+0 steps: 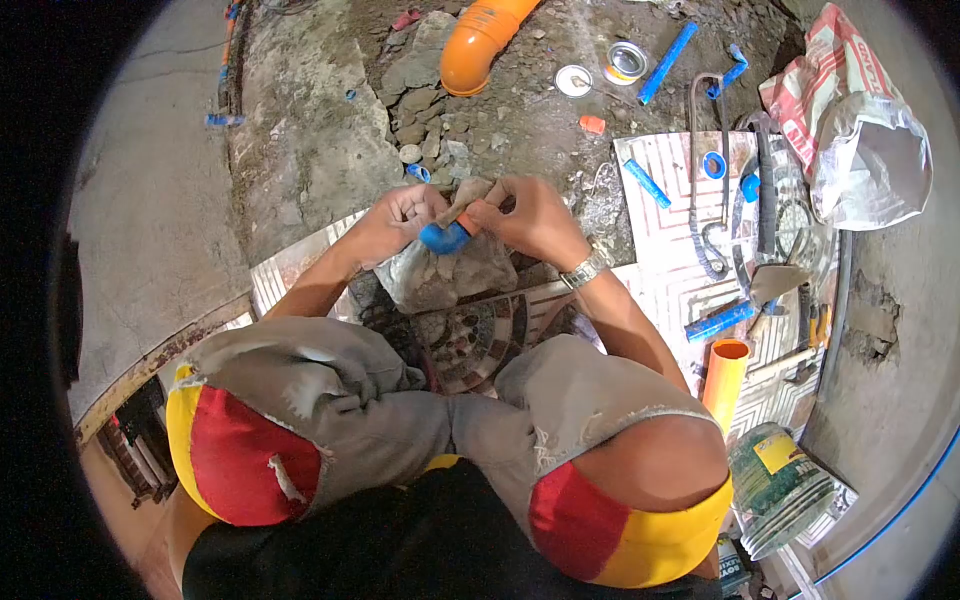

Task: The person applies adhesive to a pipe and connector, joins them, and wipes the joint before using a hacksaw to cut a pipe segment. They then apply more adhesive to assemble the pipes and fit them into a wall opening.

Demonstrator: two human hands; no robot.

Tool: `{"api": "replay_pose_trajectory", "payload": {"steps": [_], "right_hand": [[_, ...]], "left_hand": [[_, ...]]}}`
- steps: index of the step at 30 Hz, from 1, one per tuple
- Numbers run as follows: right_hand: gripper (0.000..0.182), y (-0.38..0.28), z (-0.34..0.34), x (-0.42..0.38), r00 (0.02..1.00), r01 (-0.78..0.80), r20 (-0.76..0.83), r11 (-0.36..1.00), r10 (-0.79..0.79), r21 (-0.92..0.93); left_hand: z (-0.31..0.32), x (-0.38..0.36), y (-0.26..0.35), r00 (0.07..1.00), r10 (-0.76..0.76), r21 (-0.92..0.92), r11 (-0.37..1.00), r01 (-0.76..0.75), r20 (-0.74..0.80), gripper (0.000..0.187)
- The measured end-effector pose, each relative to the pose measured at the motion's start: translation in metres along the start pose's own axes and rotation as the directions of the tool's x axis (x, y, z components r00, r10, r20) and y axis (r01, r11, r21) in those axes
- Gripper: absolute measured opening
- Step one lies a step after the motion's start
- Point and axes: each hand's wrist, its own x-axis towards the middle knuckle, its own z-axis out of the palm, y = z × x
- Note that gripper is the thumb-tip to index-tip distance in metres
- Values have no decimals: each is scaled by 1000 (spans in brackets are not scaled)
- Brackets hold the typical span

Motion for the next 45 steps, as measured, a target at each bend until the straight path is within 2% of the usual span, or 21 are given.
{"api": "replay_pose_trajectory", "payload": {"steps": [1,5,7,9,11,13,15,19,21,23,25,26,27,29,31,33,35,37,40,43,45], "right_hand": [[32,2,0,2,1000,-7,23,1000,7,-11],[25,19,8,1,994,73,-92,971,-54,227],[22,8,9,-6,983,93,-182,884,-9,458],[18,6,19,-6,966,131,-252,741,53,659],[16,15,40,-4,905,292,-389,919,-175,265],[13,3,47,-7,913,258,-387,919,-131,297],[13,11,48,2,645,543,-468,794,-603,-275],[14,30,31,13,599,586,-346,690,-722,-426],[13,45,24,18,655,510,-338,725,-676,-462],[13,18,1,-2,818,294,-449,932,-360,-212],[17,39,-15,-6,762,280,-597,959,-250,-45],[16,55,-29,-11,751,288,-625,958,-212,21],[16,65,-34,-11,740,283,-654,955,-161,86],[16,50,-44,-28,760,254,-649,910,22,328],[14,46,-45,-33,743,316,-663,922,-94,224],[17,46,-41,-29,709,370,-687,913,-159,170],[16,28,-37,-26,735,430,-664,853,-140,296],[16,19,-31,-26,729,443,-666,850,-158,284],[16,3,-34,-33,737,422,-637,890,-227,171],[18,2,-34,-33,708,466,-636,880,-306,95],[22,-2,-27,-29,743,515,-625,803,-242,301]], "left_hand": [[-2,2,-2,994,96,168,982,-86,-54,11],[-14,9,-43,991,48,26,999,-45,-125,9],[-6,4,-32,960,-279,-612,752,245,41,13],[-3,8,-33,968,-241,-693,685,225,75,17],[17,10,1,960,-273,-853,483,198,68,24],[22,10,15,904,-425,-817,536,212,-44,29],[20,9,14,892,-441,-813,553,182,-100,30],[16,4,27,897,-442,-823,518,233,-24,29],[12,-7,54,932,-363,-770,592,236,6,23],[-37,-31,45,942,-317,-657,734,172,-107,19],[-87,-71,57,938,-271,-515,848,126,-216,15],[-104,-92,75,880,-272,-188,959,213,-390,17],[-118,-114,85,815,-221,143,928,345,-535,19],[-141,-172,69,638,-149,362,717,595,-755,21],[-119,-184,80,569,-211,262,726,635,-795,25],[-153,-205,24,692,-236,397,676,621,-682,27],[-173,-214,-20,571,-385,339,522,782,-725,25],[-180,-220,-57,740,-203,561,534,633,-641,20],[-175,-201,-74,816,-44,671,545,503,-576,17],[-129,-146,0,783,147,771,356,529,-605,24],[-90,-106,40,742,113,664,550,507,-660,29]]}}
